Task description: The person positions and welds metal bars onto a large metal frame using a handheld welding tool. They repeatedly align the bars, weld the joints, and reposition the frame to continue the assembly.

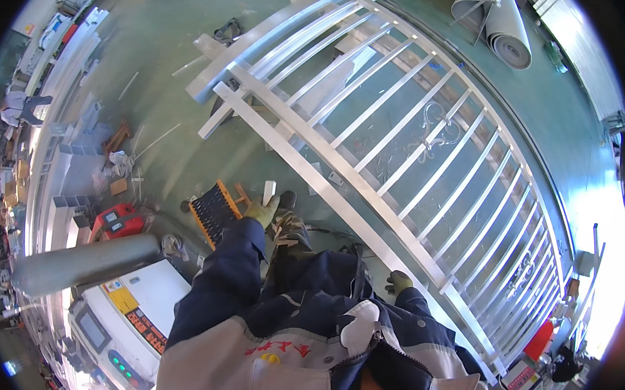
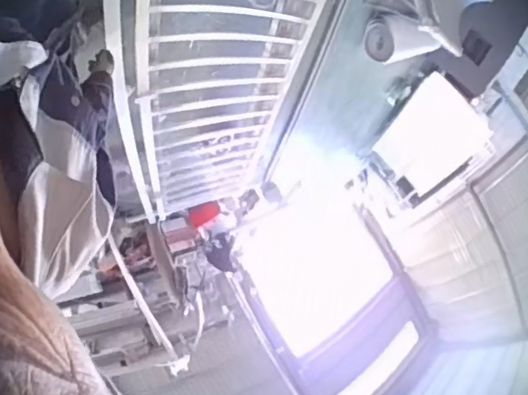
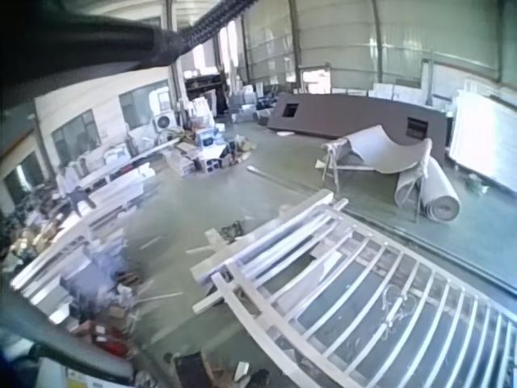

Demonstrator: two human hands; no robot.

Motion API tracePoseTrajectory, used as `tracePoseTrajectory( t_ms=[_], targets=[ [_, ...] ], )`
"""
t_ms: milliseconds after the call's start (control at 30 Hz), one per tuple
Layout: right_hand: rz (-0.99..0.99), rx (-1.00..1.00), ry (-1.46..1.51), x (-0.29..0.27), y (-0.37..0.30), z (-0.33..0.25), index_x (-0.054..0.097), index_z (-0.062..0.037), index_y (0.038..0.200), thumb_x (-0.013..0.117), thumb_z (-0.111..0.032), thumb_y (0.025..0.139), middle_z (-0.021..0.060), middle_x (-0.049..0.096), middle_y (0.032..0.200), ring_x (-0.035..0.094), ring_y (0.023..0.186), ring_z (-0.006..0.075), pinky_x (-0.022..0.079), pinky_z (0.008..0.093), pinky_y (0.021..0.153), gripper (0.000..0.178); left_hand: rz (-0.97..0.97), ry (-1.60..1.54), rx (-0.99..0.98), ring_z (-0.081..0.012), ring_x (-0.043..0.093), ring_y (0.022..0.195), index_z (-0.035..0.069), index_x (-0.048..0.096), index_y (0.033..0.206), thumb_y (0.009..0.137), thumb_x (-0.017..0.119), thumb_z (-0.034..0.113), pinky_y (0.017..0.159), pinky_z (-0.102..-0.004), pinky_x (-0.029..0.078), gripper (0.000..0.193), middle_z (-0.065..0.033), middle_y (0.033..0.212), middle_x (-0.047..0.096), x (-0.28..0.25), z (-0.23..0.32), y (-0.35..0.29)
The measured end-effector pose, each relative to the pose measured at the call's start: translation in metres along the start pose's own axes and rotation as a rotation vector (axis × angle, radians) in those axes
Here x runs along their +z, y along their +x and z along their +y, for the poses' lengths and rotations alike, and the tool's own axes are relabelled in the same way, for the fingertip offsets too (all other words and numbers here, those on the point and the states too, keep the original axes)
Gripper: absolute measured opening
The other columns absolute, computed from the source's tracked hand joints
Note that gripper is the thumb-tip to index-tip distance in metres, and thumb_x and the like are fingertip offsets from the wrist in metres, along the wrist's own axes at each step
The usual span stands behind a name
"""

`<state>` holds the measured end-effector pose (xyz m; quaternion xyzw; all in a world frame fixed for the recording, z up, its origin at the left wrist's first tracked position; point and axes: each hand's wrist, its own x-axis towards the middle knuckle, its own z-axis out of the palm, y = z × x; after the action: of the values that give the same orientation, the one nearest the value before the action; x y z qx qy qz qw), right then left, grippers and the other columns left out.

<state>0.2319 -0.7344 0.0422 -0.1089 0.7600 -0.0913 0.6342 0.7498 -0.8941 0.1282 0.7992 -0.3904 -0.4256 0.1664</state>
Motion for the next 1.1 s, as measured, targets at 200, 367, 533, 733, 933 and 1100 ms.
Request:
tracePoseTrajectory(
  t_ms=[200, 367, 533, 733, 933, 1100],
  targets=[
    [0.194, 0.092, 0.277, 0.065, -0.005, 0.019, 0.051, -0.0138, 0.146, 0.057, -0.039, 0.102, 0.0128, 0.069, 0.114, 0.069, 0.073, 0.0290, 0.053, 0.0418, 0.059, 0.051, -0.116, 0.245, 0.198, -0.0416, 0.069, 0.108, 0.009, 0.069, 0.126, 0.095, 0.063, 0.054, 0.094, -0.0464, 0.055, 0.055, -0.0210, 0.116, 0.073, -0.010, -0.009, 0.156],
    [0.193, 0.250, 0.324, 0.155, -0.073, 0.031, 0.053, -0.0147, 0.147, 0.060, -0.040, 0.102, 0.0151, 0.072, 0.121, 0.074, 0.079, 0.0299, 0.056, 0.0401, 0.062, 0.052, -0.242, 0.387, 0.267, -0.0439, 0.067, 0.112, 0.009, 0.067, 0.128, 0.093, 0.064, 0.056, 0.096, -0.0468, 0.055, 0.058, -0.0214, 0.119, 0.072, -0.002, 0.041, 0.236],
    [0.146, 0.175, 0.331, 0.228, -0.126, -0.020, 0.056, -0.0099, 0.145, 0.062, -0.034, 0.103, 0.0135, 0.072, 0.120, 0.073, 0.079, 0.0248, 0.055, 0.0345, 0.064, 0.049, -0.306, 0.498, 0.161, -0.0429, 0.067, 0.112, 0.004, 0.068, 0.124, 0.090, 0.066, 0.057, 0.097, -0.0457, 0.054, 0.063, -0.0229, 0.117, 0.072, -0.008, 0.037, 0.282],
    [0.172, 0.134, 0.336, 0.277, -0.154, -0.070, 0.055, -0.0060, 0.146, 0.060, -0.030, 0.104, 0.0147, 0.073, 0.117, 0.073, 0.081, 0.0219, 0.054, 0.0307, 0.066, 0.048, -0.393, 0.469, 0.152, -0.0402, 0.068, 0.114, 0.003, 0.068, 0.126, 0.088, 0.067, 0.054, 0.099, -0.0445, 0.053, 0.063, -0.0230, 0.120, 0.071, 0.001, 0.075, 0.288],
    [0.168, 0.133, 0.300, 0.293, -0.173, -0.086, 0.058, -0.0048, 0.144, 0.064, -0.029, 0.103, 0.0113, 0.072, 0.119, 0.069, 0.088, 0.0187, 0.055, 0.0317, 0.073, 0.048, -0.371, 0.547, 0.181, -0.0402, 0.068, 0.112, 0.005, 0.068, 0.122, 0.088, 0.071, 0.047, 0.099, -0.0465, 0.054, 0.054, -0.0234, 0.120, 0.070, 0.033, 0.100, 0.288],
    [0.177, 0.148, 0.359, 0.299, -0.182, -0.073, 0.056, -0.0036, 0.144, 0.062, -0.025, 0.103, 0.0172, 0.072, 0.119, 0.073, 0.093, 0.0229, 0.060, 0.0347, 0.079, 0.047, -0.327, 0.527, 0.169, -0.0426, 0.065, 0.114, 0.005, 0.059, 0.125, 0.088, 0.076, 0.040, 0.097, -0.0490, 0.053, 0.054, -0.0252, 0.126, 0.061, 0.058, 0.091, 0.288]
  ],
)
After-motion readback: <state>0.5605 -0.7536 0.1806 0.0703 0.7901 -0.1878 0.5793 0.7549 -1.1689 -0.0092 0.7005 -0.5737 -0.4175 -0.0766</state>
